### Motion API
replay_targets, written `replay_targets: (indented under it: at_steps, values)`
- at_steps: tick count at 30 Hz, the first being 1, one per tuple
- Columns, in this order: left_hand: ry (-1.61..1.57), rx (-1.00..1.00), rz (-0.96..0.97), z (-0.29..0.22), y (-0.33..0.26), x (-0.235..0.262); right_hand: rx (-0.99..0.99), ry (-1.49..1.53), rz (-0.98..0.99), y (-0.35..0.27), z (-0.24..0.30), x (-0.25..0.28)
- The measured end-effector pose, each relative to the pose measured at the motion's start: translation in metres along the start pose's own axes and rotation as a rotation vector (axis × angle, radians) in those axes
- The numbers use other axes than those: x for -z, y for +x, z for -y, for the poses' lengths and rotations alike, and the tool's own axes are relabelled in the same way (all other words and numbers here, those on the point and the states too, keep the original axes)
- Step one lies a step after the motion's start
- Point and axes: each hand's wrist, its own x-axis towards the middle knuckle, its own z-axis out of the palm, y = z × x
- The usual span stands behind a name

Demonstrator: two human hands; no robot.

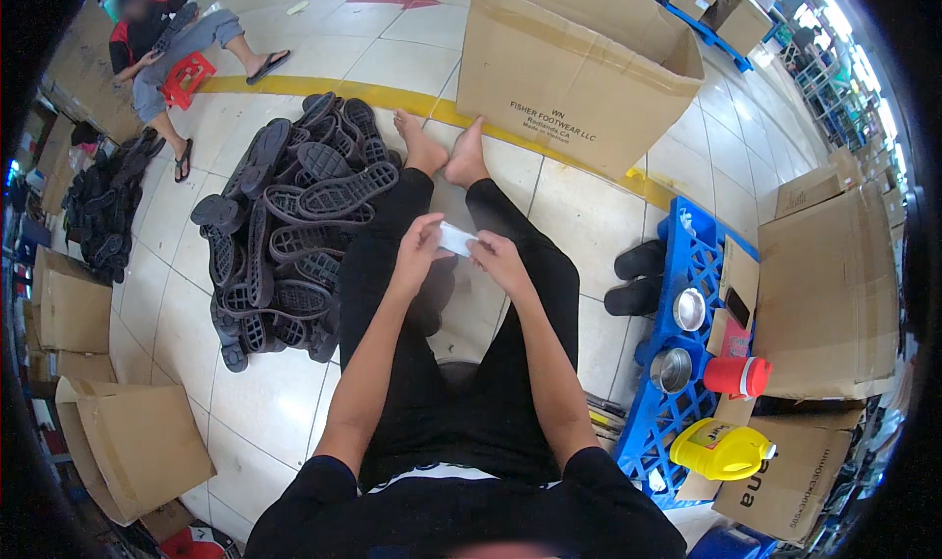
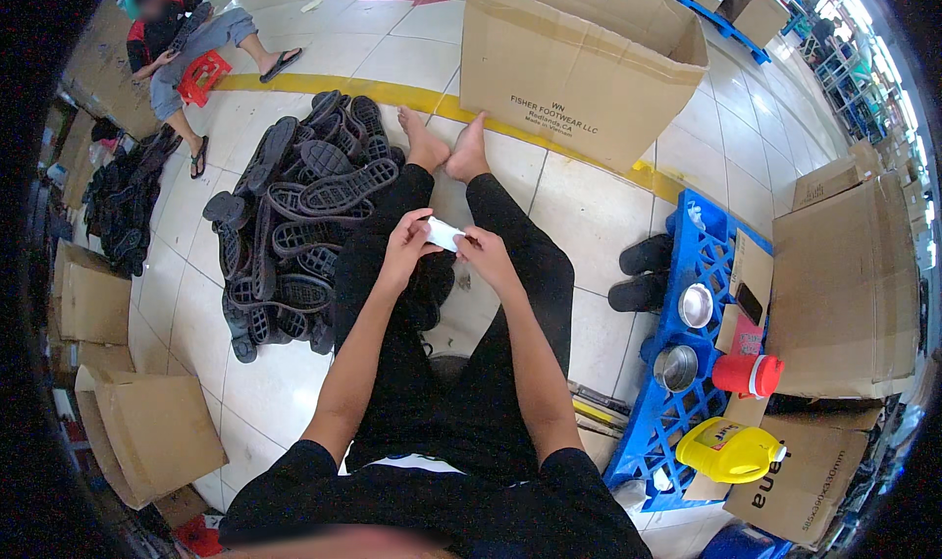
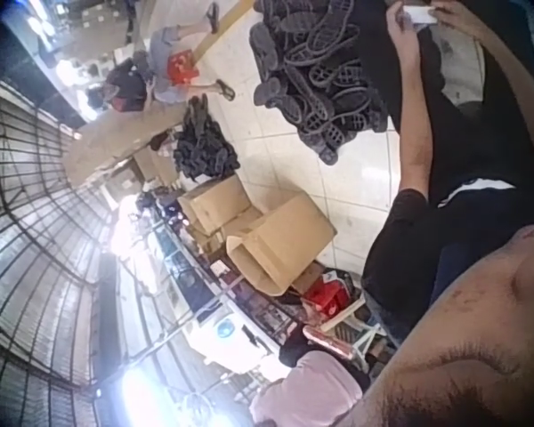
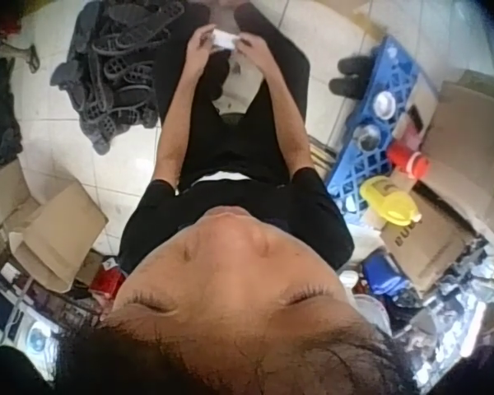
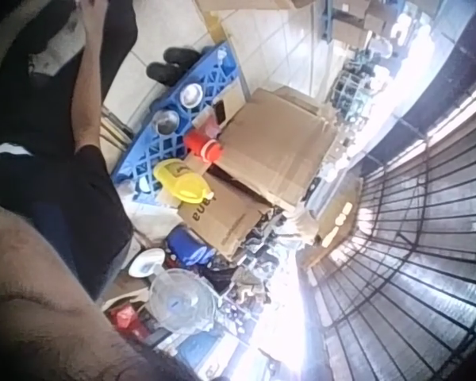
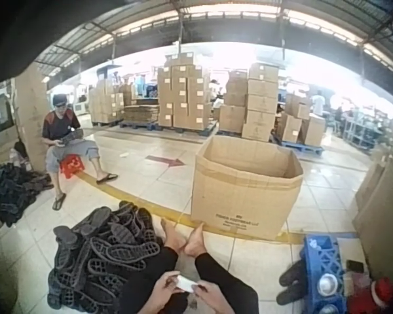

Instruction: The person folds a piece of cloth by hand, attaches it to a metal clip, and picks up a shoe sole.

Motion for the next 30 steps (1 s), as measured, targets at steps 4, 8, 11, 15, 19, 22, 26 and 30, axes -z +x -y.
replay_targets:
  at_steps: [4,8,11,15,19,22,26,30]
  values:
    - [-0.172,0.103,-0.092,-0.007,-0.002,-0.006,-0.011,0.013,-0.009,0.001,-0.002,0.002]
    - [0.022,0.175,0.043,0.0,-0.002,-0.002,-0.009,0.097,0.0,0.001,-0.002,-0.001]
    - [-0.039,0.082,-0.034,0.002,0.0,-0.003,-0.071,0.102,0.025,0.0,-0.001,-0.002]
    - [-0.047,0.047,-0.089,0.0,0.0,-0.001,-0.071,0.022,0.066,-0.002,0.003,-0.003]
    - [0.096,-0.046,-0.105,0.011,0.002,0.004,-0.072,0.05,0.002,-0.001,-0.002,-0.004]
    - [0.317,-0.099,-0.101,0.011,0.002,0.002,0.113,0.071,-0.164,0.005,-0.009,-0.005]
    - [0.458,-0.167,0.006,0.012,0.0,0.003,0.31,-0.174,-0.135,0.0,0.01,-0.009]
    - [0.313,-0.191,0.022,0.008,-0.002,-0.004,0.268,-0.263,-0.083,0.0,0.009,-0.004]
